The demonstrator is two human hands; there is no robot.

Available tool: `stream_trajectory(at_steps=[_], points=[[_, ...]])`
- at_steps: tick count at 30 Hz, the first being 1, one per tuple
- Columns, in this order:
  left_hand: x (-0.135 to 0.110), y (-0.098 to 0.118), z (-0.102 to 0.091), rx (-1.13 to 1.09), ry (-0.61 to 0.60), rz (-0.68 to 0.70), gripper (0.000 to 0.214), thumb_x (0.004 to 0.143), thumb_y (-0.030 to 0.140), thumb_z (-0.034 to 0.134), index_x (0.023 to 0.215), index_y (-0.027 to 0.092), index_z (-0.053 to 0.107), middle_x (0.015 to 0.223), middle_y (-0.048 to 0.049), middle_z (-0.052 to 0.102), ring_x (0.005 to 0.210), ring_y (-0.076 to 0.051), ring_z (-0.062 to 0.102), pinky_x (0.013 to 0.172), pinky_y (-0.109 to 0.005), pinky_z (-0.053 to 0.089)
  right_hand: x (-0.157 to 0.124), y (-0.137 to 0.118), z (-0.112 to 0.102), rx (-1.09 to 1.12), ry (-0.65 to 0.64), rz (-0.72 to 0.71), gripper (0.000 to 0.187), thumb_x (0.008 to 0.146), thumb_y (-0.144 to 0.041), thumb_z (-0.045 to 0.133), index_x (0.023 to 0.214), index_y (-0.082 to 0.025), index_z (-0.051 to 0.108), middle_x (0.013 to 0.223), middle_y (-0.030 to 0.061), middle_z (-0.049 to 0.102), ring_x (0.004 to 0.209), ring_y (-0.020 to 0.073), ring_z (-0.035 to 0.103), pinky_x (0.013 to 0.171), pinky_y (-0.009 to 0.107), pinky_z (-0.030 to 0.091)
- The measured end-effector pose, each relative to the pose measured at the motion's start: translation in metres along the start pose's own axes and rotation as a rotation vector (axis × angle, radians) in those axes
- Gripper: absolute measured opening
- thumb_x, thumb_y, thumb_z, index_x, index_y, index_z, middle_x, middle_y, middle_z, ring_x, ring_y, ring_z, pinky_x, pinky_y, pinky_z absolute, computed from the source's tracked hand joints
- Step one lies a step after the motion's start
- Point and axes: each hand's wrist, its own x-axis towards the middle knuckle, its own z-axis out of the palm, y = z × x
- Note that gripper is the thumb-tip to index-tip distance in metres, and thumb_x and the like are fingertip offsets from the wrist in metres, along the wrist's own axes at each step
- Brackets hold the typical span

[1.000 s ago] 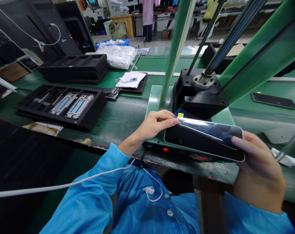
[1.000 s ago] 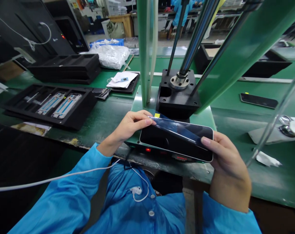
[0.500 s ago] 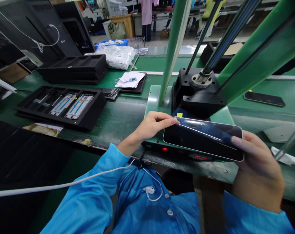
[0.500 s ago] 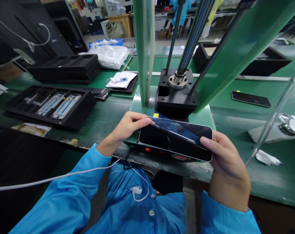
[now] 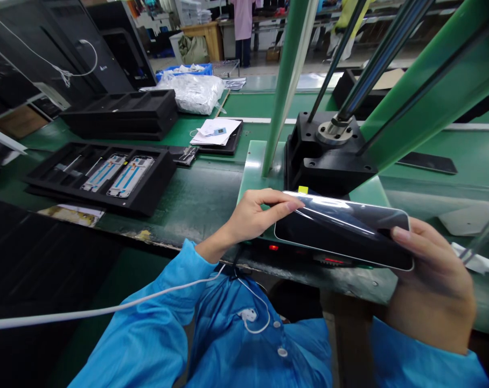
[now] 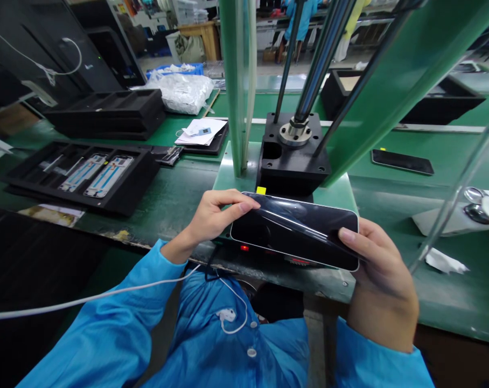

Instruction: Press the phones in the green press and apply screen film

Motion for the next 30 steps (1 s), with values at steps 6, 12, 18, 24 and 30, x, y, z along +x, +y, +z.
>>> stream_trajectory(at_steps=[6, 12, 18, 24, 30], points=[[-0.0002, 0.0020, 0.0010, 0.054, 0.016, 0.021, 0.020, 0.089, 0.035, 0.067, 0.089, 0.020, 0.080, 0.093, -0.0057, 0.079, 0.087, -0.018, 0.072, 0.081, -0.029, 0.056, -0.0001, -0.0008, 0.0014, 0.010, -0.028, -0.006, 0.034, 0.059, -0.046, 0.088, 0.083, -0.024, 0.079, 0.074, 0.0082, 0.074, 0.060, 0.0289, 0.070, 0.057, 0.038, 0.062], [0.0008, 0.0016, -0.0005, 0.047, 0.006, -0.019, 0.021, 0.090, 0.036, 0.065, 0.089, 0.021, 0.080, 0.092, -0.0048, 0.078, 0.088, -0.017, 0.072, 0.083, -0.028, 0.055, 0.0023, 0.0036, -0.0029, 0.026, -0.135, -0.030, 0.031, 0.067, -0.046, 0.084, 0.086, -0.021, 0.079, 0.073, 0.0077, 0.073, 0.053, 0.0241, 0.067, 0.044, 0.029, 0.054], [0.0018, 0.0012, -0.0006, 0.059, 0.008, -0.020, 0.021, 0.091, 0.036, 0.065, 0.088, 0.021, 0.080, 0.092, -0.0044, 0.078, 0.088, -0.017, 0.072, 0.083, -0.028, 0.055, 0.0032, 0.0032, -0.0006, 0.036, -0.160, -0.032, 0.036, 0.067, -0.047, 0.084, 0.090, -0.020, 0.078, 0.076, 0.0087, 0.074, 0.065, 0.0280, 0.071, 0.056, 0.035, 0.060], [0.0020, 0.0014, -0.0013, 0.074, 0.010, -0.052, 0.025, 0.090, 0.043, 0.065, 0.088, 0.023, 0.080, 0.093, -0.0043, 0.079, 0.089, -0.018, 0.072, 0.085, -0.030, 0.055, 0.0033, 0.0031, -0.0004, 0.028, -0.161, -0.028, 0.038, 0.067, -0.049, 0.083, 0.091, -0.019, 0.078, 0.080, 0.0096, 0.075, 0.067, 0.0273, 0.071, 0.060, 0.034, 0.060], [0.0017, -0.0036, -0.0024, -0.036, 0.000, -0.090, 0.058, 0.099, 0.061, 0.038, 0.091, 0.022, 0.080, 0.095, -0.0068, 0.078, 0.089, -0.018, 0.072, 0.085, -0.032, 0.054, 0.0021, 0.0034, -0.0012, 0.027, -0.125, -0.007, 0.039, 0.063, -0.049, 0.087, 0.088, -0.020, 0.079, 0.082, 0.0096, 0.075, 0.066, 0.0250, 0.071, 0.056, 0.030, 0.059]])
